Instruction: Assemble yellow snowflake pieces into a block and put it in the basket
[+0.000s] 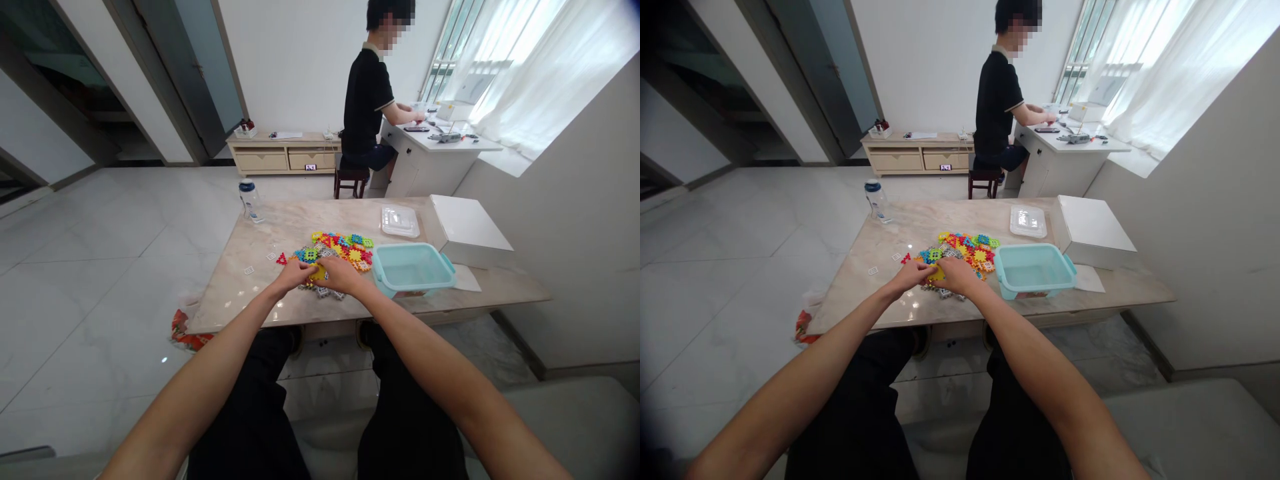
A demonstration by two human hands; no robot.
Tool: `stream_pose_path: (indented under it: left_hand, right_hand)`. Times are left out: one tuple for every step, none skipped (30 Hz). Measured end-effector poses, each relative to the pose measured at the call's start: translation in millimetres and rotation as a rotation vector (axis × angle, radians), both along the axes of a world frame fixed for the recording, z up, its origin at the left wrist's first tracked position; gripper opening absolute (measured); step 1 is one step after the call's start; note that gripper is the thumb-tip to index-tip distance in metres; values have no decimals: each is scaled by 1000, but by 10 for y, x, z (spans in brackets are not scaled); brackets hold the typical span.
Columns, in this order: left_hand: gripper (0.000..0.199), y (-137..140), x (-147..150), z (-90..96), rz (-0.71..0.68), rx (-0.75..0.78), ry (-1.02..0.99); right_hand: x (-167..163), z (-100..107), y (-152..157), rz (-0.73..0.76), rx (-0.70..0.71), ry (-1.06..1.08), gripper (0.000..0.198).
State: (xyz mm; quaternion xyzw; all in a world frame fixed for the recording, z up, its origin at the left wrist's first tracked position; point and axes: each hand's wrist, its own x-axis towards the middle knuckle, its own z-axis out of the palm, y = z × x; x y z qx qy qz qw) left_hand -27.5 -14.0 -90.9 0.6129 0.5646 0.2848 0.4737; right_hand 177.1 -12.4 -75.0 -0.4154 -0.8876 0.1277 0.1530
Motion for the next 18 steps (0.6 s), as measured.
stream_pose_path:
  left_hand:
    - [45, 3, 11, 4, 0, 6, -6]
    - [45, 4, 25, 12, 1, 12, -11]
    - [46, 3, 39, 21, 2, 20, -13]
    - [46, 1, 55, 31, 5, 30, -9]
    - [46, -2, 69, 39, 8, 40, -3]
    - [47, -5, 82, 47, 13, 50, 4]
    - [47, -8, 92, 53, 14, 60, 12]
    - [47, -11, 100, 58, 13, 70, 17]
    - [48, -13, 107, 63, 11, 79, 21]
    - [48, -15, 111, 68, 10, 88, 24]
    - [49, -17, 113, 74, 10, 98, 25]
    - [49, -18, 114, 81, 10, 107, 24]
    - [50, -20, 113, 88, 10, 114, 20]
    - [51, -23, 111, 95, 10, 118, 12]
    - [51, -25, 108, 101, 8, 119, 3]
    - [52, -28, 104, 106, 6, 119, -4]
    - [52, -30, 98, 109, 5, 118, -5]
    - [52, -31, 92, 110, 5, 117, -1]
  right_hand:
    - [10, -13, 2, -9, -1, 4, 39]
    - [21, -28, 6, -19, -4, 9, 40]
    - [32, -42, 10, -31, -6, 18, 42]
    - [44, -56, 14, -41, -8, 30, 44]
    - [54, -68, 17, -49, -10, 42, 44]
    - [63, -79, 20, -53, -11, 53, 44]
    - [70, -88, 22, -54, -10, 63, 43]
    - [76, -97, 24, -54, -10, 71, 43]
    - [80, -106, 26, -52, -9, 76, 42]
    - [83, -115, 29, -50, -6, 81, 42]
    - [86, -126, 32, -49, 0, 88, 43]
    - [88, -137, 37, -47, 8, 96, 44]
    - [88, -149, 43, -45, 17, 105, 47]
    - [86, -160, 50, -42, 27, 117, 50]
    - [83, -169, 56, -37, 36, 128, 52]
    - [76, -174, 62, -33, 43, 138, 53]
    - [67, -177, 67, -30, 47, 145, 53]
    - [56, -176, 70, -31, 48, 149, 51]
